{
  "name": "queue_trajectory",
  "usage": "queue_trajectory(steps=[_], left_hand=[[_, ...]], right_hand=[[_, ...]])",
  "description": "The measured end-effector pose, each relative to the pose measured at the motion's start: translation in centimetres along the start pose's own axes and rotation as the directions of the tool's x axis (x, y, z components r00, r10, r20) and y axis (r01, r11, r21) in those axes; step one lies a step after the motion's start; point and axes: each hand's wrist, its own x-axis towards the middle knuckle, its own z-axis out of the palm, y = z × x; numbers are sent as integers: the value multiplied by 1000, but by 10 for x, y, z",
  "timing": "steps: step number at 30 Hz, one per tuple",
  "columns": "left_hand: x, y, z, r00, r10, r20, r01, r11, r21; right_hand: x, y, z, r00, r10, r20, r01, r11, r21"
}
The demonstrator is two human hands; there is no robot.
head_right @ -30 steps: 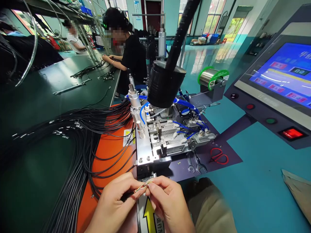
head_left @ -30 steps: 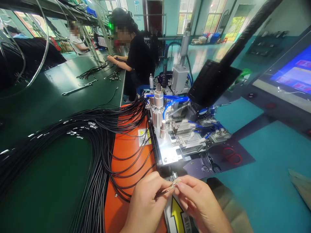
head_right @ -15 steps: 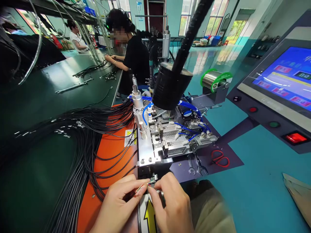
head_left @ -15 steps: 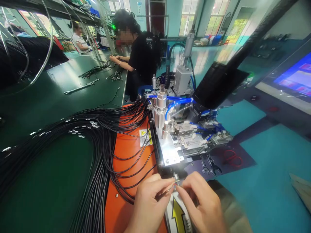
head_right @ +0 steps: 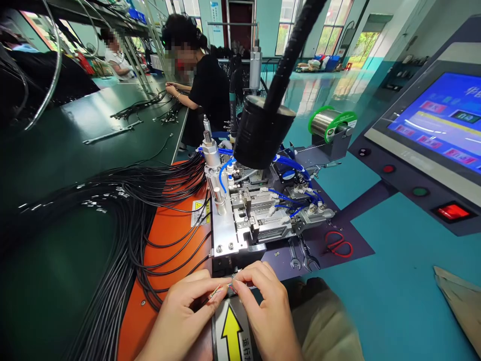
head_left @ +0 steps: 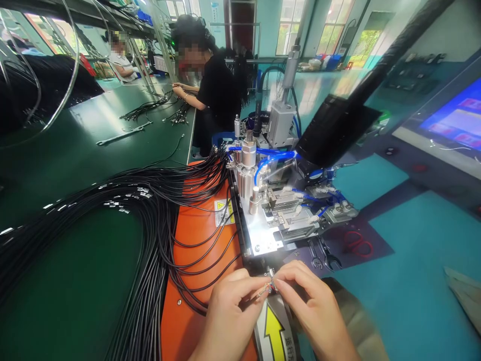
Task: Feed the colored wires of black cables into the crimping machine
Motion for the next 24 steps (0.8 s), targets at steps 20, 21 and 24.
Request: queue_trajectory(steps=[20, 21, 24], left_hand=[[0, -2, 2, 999, -36, -23, 33, 992, -122], [1, -2, 2, 999, -30, -18, 28, 991, -129], [1, -3, 3, 1000, -21, -19, 19, 991, -134]], right_hand=[[-4, 2, 12, 977, 197, -79, -167, 945, 281], [-5, 1, 13, 980, 161, -119, -129, 961, 243], [-7, 1, 13, 979, 95, -182, -63, 983, 171]])
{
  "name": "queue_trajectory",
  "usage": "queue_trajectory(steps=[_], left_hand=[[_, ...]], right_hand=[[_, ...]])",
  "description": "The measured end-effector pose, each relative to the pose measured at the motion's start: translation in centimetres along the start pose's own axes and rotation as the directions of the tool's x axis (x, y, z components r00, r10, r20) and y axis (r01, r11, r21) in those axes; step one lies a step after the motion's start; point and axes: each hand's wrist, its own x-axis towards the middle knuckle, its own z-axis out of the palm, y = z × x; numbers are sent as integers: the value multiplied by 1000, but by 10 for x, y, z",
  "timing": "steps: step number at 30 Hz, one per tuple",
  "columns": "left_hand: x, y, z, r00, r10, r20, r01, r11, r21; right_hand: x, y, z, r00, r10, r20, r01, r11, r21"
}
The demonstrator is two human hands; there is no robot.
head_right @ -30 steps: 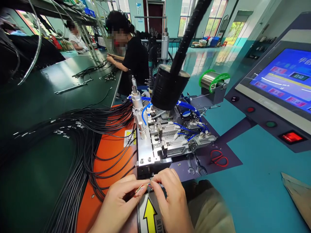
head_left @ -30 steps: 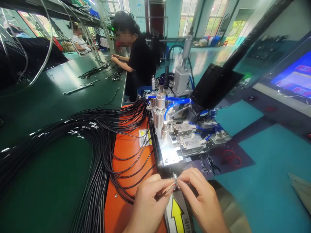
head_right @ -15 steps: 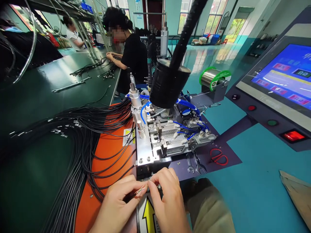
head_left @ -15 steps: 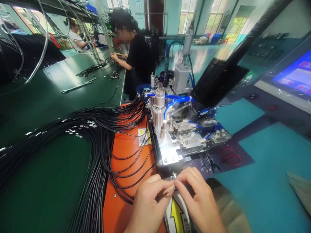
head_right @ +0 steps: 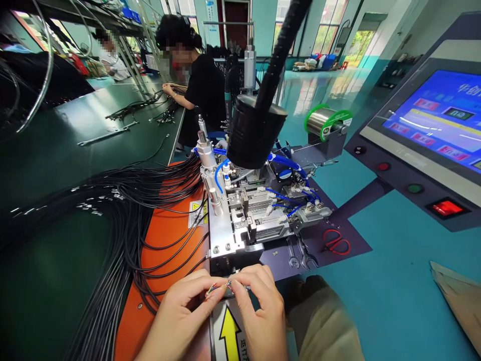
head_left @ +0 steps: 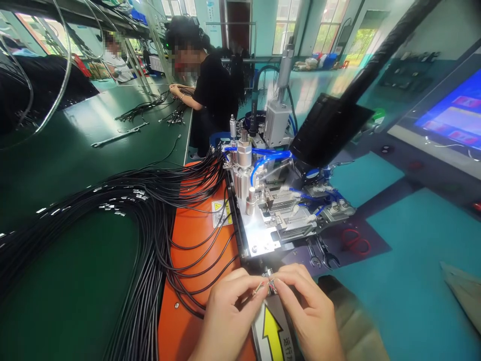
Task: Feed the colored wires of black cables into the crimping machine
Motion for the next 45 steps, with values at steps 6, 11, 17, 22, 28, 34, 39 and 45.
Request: queue_trajectory(steps=[6, 11, 17, 22, 28, 34, 39, 45], left_hand=[[0, 0, 2, 1000, 2, -10, -2, 1000, -15], [0, 2, 2, 1000, -11, -8, 11, 1000, -27], [0, 4, 3, 999, -46, 8, 45, 999, 21], [1, 2, 4, 999, -30, 30, 28, 997, 68], [1, 1, 3, 999, 23, 29, -25, 995, 95], [0, 3, 3, 999, 27, 33, -30, 995, 94], [1, 4, 2, 999, 32, 29, -35, 993, 111], [2, 5, 2, 999, 35, 7, -35, 989, 145]], right_hand=[[-1, 0, 1, 1000, 20, 3, -20, 999, -33], [1, 0, -3, 980, 177, 92, -179, 984, 14], [2, 1, -8, 935, 320, 150, -324, 946, -3], [7, 1, -12, 934, 273, 229, -276, 961, -19], [8, -1, -18, 929, 200, 310, -175, 979, -108], [9, -1, -16, 952, 98, 291, -65, 991, -119], [11, 0, -17, 938, -3, 347, 59, 987, -149], [11, 0, -17, 942, 81, 325, -17, 981, -196]])
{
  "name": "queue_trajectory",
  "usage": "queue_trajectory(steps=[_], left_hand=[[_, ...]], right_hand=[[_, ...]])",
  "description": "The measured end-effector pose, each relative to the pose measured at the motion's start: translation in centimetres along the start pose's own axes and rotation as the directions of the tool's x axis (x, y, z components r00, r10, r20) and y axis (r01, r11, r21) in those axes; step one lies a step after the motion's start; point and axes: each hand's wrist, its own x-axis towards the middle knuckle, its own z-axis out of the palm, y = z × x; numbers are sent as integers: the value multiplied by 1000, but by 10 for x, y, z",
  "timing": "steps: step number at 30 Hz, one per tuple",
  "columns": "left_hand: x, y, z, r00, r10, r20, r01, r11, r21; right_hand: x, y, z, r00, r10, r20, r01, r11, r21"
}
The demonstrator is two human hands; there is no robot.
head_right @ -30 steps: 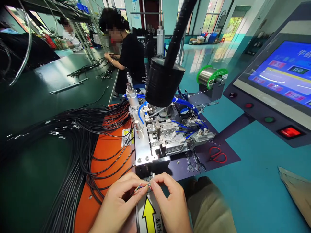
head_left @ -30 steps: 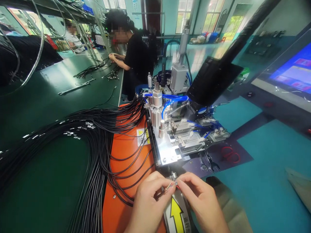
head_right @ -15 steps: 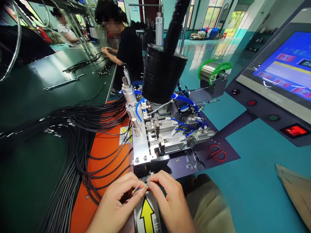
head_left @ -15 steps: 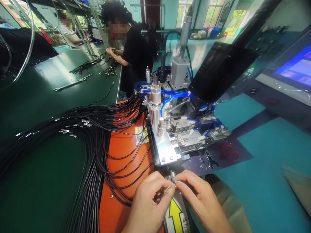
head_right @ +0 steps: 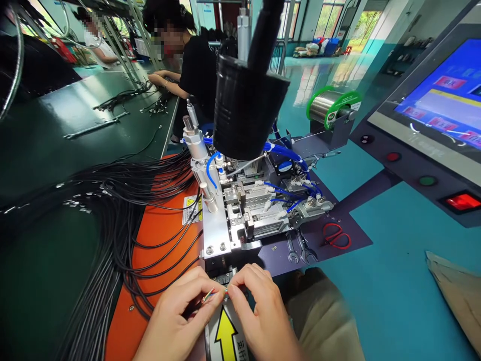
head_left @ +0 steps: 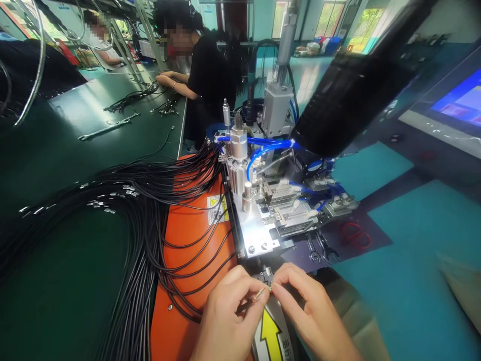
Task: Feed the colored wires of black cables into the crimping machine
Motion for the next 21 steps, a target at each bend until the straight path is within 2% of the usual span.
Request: queue_trajectory(steps=[4, 9, 12, 16, 18, 21], left_hand=[[0, 0, 0, 999, 32, -18, -31, 999, 40], [0, -1, 3, 996, 79, -47, -75, 994, 80], [1, -4, 4, 994, 93, -55, -89, 994, 62], [7, -12, -1, 997, 66, -45, -66, 998, -5], [10, -17, -5, 999, 34, -27, -33, 999, 24], [10, -24, -9, 999, -18, 32, 13, 990, 140]], right_hand=[[1, 0, 2, 997, 76, 17, -77, 995, 66], [-2, 1, 8, 996, 90, -16, -88, 993, 79], [-3, 6, 15, 995, -2, -101, 2, 1000, -4], [4, 25, 20, 957, -175, -233, 151, 982, -118], [9, 37, 22, 948, -203, -245, 177, 977, -122], [12, 53, 24, 958, -200, -204, 186, 979, -88]])
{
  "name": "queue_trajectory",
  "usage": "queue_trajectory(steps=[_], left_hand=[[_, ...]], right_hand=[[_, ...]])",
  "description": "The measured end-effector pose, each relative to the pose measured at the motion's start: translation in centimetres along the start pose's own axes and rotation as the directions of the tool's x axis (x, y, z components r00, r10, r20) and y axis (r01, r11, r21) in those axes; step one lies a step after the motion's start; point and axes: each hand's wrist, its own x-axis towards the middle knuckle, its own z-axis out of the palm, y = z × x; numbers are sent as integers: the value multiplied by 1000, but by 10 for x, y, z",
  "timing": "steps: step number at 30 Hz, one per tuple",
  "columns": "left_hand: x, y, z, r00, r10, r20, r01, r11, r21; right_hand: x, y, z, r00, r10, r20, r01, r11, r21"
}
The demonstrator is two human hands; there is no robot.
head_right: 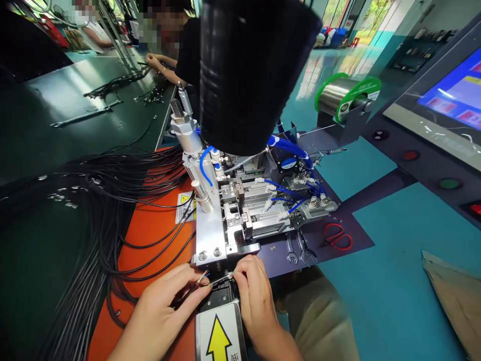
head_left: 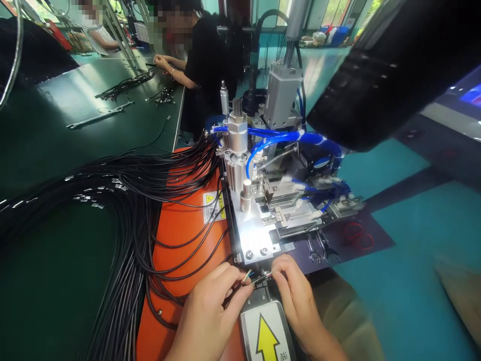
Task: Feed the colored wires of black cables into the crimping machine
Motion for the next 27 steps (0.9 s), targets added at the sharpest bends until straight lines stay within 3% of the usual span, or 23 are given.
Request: queue_trajectory(steps=[3, 6, 11, 14, 17, 21, 27], left_hand=[[-1, -4, 0, 996, -10, 85, 2, 995, 96], [-1, -5, 1, 990, 5, 139, -30, 982, 184], [1, -1, -3, 972, 122, 201, -178, 940, 291], [1, -1, -6, 931, 277, 238, -346, 878, 331], [2, -5, -4, 891, 369, 265, -454, 747, 486], [5, -7, -2, 863, 417, 287, -500, 615, 609], [8, -4, -5, 845, 432, 316, -526, 561, 639]], right_hand=[[-4, 9, 4, 1000, -29, 11, 29, 1000, 0], [-7, 15, 5, 991, -132, -15, 131, 990, -43], [-6, 18, 3, 982, -190, 2, 189, 980, -67], [-6, 14, -1, 994, -83, 65, 86, 996, -33], [-5, 5, -4, 989, 87, 123, -87, 996, 1], [-2, -4, -6, 978, 165, 125, -167, 986, 2], [0, -8, -7, 968, 222, 121, -223, 975, -5]])
